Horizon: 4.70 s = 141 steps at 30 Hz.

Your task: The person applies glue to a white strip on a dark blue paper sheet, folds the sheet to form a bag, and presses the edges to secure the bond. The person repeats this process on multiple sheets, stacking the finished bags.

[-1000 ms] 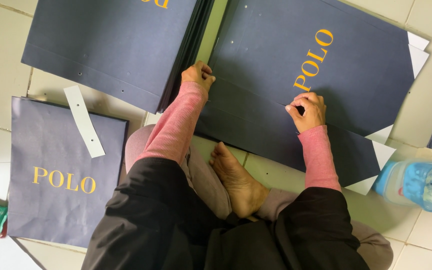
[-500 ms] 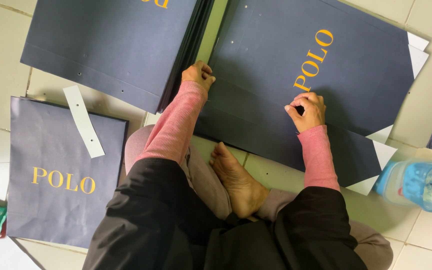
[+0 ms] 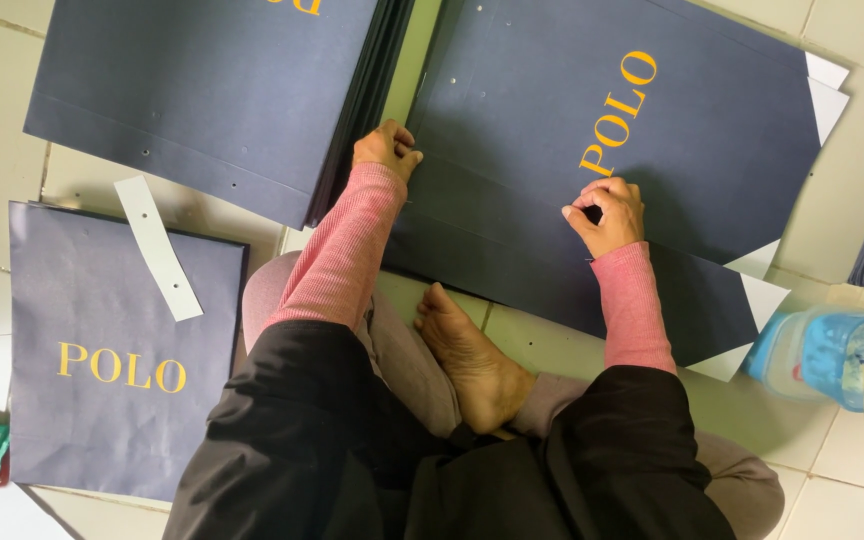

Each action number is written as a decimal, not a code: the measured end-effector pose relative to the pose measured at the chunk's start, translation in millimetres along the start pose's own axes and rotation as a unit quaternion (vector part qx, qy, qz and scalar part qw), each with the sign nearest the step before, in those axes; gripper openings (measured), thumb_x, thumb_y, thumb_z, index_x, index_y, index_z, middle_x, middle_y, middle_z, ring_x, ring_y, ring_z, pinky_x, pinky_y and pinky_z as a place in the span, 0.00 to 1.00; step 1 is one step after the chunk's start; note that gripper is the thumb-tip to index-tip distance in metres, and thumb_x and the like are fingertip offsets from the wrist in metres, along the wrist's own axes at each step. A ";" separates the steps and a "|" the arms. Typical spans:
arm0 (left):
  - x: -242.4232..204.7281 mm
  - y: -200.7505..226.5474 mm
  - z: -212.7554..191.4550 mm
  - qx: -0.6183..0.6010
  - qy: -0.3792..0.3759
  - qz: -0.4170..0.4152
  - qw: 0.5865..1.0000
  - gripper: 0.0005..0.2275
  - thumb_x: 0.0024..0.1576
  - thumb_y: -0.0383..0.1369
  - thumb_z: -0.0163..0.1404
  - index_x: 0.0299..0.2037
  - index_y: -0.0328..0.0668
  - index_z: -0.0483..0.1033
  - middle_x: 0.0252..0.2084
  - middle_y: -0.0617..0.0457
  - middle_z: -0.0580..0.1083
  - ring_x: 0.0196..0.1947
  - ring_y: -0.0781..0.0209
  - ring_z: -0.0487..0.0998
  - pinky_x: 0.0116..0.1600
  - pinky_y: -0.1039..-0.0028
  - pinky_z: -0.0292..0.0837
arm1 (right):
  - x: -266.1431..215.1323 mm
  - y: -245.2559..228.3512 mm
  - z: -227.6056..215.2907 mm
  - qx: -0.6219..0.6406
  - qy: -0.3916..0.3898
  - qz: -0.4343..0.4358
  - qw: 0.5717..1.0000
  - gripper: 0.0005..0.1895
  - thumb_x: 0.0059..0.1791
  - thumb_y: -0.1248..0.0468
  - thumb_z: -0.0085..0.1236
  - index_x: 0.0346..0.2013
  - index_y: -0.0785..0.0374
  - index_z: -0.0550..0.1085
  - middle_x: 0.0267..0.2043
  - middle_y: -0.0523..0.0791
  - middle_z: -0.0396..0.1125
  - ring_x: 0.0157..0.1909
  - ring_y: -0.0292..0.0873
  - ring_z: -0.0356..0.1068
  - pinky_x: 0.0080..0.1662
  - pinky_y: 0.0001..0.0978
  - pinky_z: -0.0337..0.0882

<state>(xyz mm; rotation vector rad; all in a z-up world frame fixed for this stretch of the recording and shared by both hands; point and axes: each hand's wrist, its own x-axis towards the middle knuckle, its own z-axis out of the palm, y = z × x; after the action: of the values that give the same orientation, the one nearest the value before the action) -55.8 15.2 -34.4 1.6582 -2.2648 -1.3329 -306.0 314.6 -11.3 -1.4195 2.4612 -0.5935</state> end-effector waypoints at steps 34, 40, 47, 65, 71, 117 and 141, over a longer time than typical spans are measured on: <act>-102.1 55.2 31.9 0.442 -0.192 0.174 0.859 0.37 0.63 0.57 0.43 0.79 0.62 0.39 0.80 0.44 0.28 0.77 0.31 0.23 0.77 0.44 0.29 | 7.7 -0.5 -5.9 0.004 -0.058 0.042 0.997 0.08 0.47 0.53 0.66 0.29 0.48 0.75 0.49 0.33 0.62 0.59 0.43 0.60 0.56 0.40 0.63; -108.2 61.7 66.8 0.447 -0.142 0.170 0.867 0.42 0.60 0.63 0.43 0.79 0.53 0.41 0.79 0.36 0.31 0.78 0.31 0.26 0.78 0.47 0.28 | 9.5 0.2 -5.6 -0.001 -0.063 0.039 0.997 0.09 0.46 0.51 0.66 0.29 0.47 0.75 0.49 0.32 0.62 0.59 0.42 0.60 0.56 0.41 0.63; -139.7 98.9 96.7 0.438 -0.184 0.217 0.853 0.43 0.62 0.62 0.41 0.79 0.52 0.31 0.79 0.38 0.25 0.77 0.32 0.21 0.75 0.38 0.21 | 7.0 5.4 -2.4 -0.003 -0.042 0.011 0.999 0.09 0.45 0.52 0.67 0.29 0.46 0.75 0.47 0.33 0.63 0.57 0.42 0.61 0.54 0.42 0.65; -147.9 120.1 88.3 0.467 -0.222 0.201 0.832 0.37 0.64 0.61 0.34 0.78 0.68 0.26 0.79 0.40 0.23 0.75 0.30 0.18 0.72 0.31 0.20 | -64.9 123.9 -64.0 0.023 -0.024 0.078 0.996 0.09 0.48 0.52 0.68 0.36 0.50 0.78 0.48 0.38 0.67 0.54 0.43 0.64 0.57 0.36 0.67; -148.7 121.3 90.0 0.472 -0.219 0.202 0.830 0.37 0.64 0.60 0.33 0.78 0.68 0.27 0.79 0.39 0.23 0.76 0.29 0.19 0.71 0.30 0.20 | -64.6 118.3 -64.0 0.007 -0.034 0.095 0.995 0.08 0.47 0.51 0.65 0.33 0.48 0.77 0.47 0.35 0.65 0.55 0.42 0.62 0.55 0.38 0.65; -205.9 176.5 256.4 0.387 -0.161 0.304 0.855 0.35 0.68 0.51 0.33 0.78 0.53 0.27 0.80 0.46 0.25 0.79 0.42 0.23 0.78 0.43 0.19 | -116.9 197.2 -103.4 0.014 -0.012 0.192 0.981 0.10 0.45 0.51 0.69 0.35 0.49 0.80 0.46 0.38 0.67 0.55 0.43 0.66 0.59 0.36 0.67; -199.7 163.3 271.9 0.339 -0.112 0.325 0.876 0.33 0.68 0.50 0.32 0.79 0.52 0.31 0.81 0.48 0.30 0.80 0.49 0.26 0.79 0.49 0.20 | -131.7 61.1 -7.0 -0.200 0.149 0.219 0.943 0.34 0.55 0.56 0.54 0.73 0.65 0.58 0.76 0.58 0.49 0.76 0.63 0.48 0.70 0.62 0.51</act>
<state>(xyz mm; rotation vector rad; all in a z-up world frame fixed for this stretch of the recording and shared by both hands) -225.7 348.6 -14.6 0.6379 -3.2384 -0.6176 -289.9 457.5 -32.5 -0.8776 3.1458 -0.2281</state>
